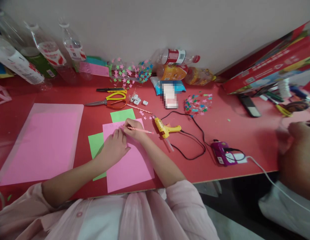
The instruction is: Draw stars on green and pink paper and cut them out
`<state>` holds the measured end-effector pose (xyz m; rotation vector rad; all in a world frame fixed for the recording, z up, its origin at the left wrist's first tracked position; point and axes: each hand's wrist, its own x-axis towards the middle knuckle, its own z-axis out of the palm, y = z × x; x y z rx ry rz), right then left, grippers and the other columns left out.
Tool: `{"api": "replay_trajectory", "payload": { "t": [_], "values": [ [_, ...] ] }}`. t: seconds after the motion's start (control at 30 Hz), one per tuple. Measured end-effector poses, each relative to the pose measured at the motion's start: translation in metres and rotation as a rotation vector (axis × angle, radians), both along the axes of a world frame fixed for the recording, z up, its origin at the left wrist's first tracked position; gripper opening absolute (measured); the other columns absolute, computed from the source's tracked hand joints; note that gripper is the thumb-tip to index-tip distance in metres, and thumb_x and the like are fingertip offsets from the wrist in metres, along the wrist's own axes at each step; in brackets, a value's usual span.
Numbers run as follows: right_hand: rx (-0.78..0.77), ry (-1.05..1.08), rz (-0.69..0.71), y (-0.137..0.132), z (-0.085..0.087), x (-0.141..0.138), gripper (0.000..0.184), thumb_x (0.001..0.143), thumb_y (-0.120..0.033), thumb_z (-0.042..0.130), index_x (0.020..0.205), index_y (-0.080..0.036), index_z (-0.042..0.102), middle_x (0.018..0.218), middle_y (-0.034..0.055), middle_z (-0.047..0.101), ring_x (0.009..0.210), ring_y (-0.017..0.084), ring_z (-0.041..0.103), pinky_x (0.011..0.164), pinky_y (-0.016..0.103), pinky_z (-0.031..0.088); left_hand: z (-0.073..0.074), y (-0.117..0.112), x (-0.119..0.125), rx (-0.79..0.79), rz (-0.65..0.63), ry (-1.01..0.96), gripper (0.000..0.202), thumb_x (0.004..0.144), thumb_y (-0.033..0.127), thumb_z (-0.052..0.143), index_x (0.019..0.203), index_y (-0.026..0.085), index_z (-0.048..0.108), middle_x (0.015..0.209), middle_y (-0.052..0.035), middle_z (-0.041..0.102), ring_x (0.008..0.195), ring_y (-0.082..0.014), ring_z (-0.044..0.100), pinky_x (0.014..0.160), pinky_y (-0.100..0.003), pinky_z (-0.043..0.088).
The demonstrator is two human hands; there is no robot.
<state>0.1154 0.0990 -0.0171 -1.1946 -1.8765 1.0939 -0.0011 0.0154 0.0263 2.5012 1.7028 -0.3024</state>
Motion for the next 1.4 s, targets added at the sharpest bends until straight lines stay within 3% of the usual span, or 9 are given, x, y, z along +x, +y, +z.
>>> {"api": "replay_trajectory", "payload": {
  "t": [0.2,0.33,0.57,0.67,0.83,1.0,1.1,1.23,1.4],
  "values": [
    [-0.139,0.157,-0.152,0.004,0.010,0.004,0.012,0.071,-0.027,0.055,0.064,-0.022,0.046,0.057,-0.0035,0.047,0.054,0.011,0.043,0.051,0.025,0.034,-0.001,-0.002,-0.004,0.052,-0.031,-0.017,0.065,0.090,0.045,0.049,0.138,0.003,0.039,0.136,-0.0274,0.046,0.124,-0.0368,0.043,0.084,-0.042,0.047],
    [-0.222,0.249,-0.178,0.002,0.011,-0.001,0.013,0.073,-0.030,0.055,0.067,-0.023,0.046,0.057,-0.0044,0.048,0.051,0.010,0.043,0.048,0.024,0.033,0.002,-0.005,-0.007,0.057,-0.016,-0.024,0.064,0.089,0.047,0.050,0.140,0.009,0.038,0.132,-0.0246,0.048,0.121,-0.0355,0.043,0.082,-0.040,0.047],
    [-0.293,0.362,-0.086,-0.012,-0.003,-0.027,0.016,0.076,-0.035,0.056,0.070,-0.022,0.047,0.063,-0.0041,0.053,0.054,0.010,0.048,0.050,0.023,0.038,0.016,-0.010,-0.016,0.007,0.061,0.040,0.055,0.086,0.048,0.054,0.127,0.010,0.053,0.112,-0.0219,0.058,0.097,-0.0338,0.055,0.070,-0.039,0.048],
    [-0.306,0.361,-0.065,-0.014,-0.002,-0.031,0.022,0.079,-0.042,0.055,0.072,-0.023,0.047,0.062,-0.0040,0.054,0.053,0.011,0.049,0.049,0.024,0.039,0.016,-0.011,-0.018,0.006,0.073,0.067,0.053,0.085,0.048,0.056,0.121,0.009,0.057,0.111,-0.0221,0.058,0.094,-0.0329,0.056,0.073,-0.040,0.046],
    [-0.294,0.307,-0.118,-0.008,0.010,-0.019,0.023,0.081,-0.042,0.051,0.070,-0.023,0.043,0.053,-0.0061,0.048,0.046,0.009,0.041,0.046,0.024,0.033,0.004,-0.012,-0.017,0.061,-0.022,0.014,0.056,0.089,0.047,0.050,0.126,0.005,0.052,0.126,-0.0232,0.052,0.114,-0.0350,0.045,0.082,-0.042,0.044],
    [-0.276,0.253,-0.090,-0.005,0.016,-0.003,0.013,0.075,-0.032,0.056,0.072,-0.022,0.047,0.058,-0.0058,0.049,0.050,0.010,0.042,0.047,0.024,0.031,-0.005,-0.012,-0.016,0.080,0.003,-0.053,0.064,0.091,0.049,0.045,0.130,-0.002,0.046,0.127,-0.0257,0.050,0.111,-0.0351,0.047,0.081,-0.042,0.045],
    [-0.200,0.217,-0.044,-0.008,0.013,0.002,0.012,0.073,-0.031,0.060,0.075,-0.021,0.053,0.065,-0.0040,0.052,0.059,0.010,0.046,0.054,0.024,0.035,-0.004,-0.010,-0.026,0.062,-0.053,-0.122,0.066,0.091,0.048,0.045,0.134,-0.002,0.042,0.131,-0.0257,0.050,0.118,-0.0346,0.046,0.089,-0.042,0.043],
    [-0.153,0.166,-0.009,-0.010,0.010,0.004,0.016,0.072,-0.033,0.061,0.079,-0.020,0.057,0.071,-0.0020,0.054,0.065,0.012,0.047,0.057,0.024,0.036,-0.011,-0.011,-0.048,0.038,-0.171,-0.174,0.068,0.091,0.051,0.044,0.133,-0.001,0.044,0.143,-0.0256,0.041,0.133,-0.0341,0.037,0.106,-0.042,0.032],
    [-0.167,0.156,0.022,-0.007,0.008,-0.006,0.016,0.069,-0.033,0.061,0.071,-0.020,0.054,0.068,-0.0021,0.054,0.062,0.011,0.047,0.055,0.024,0.036,-0.036,-0.018,-0.060,0.105,-0.203,-0.187,0.067,0.093,0.051,0.039,0.137,0.000,0.041,0.149,-0.0248,0.032,0.140,-0.0350,0.026,0.114,-0.047,0.019]
  ]
}}
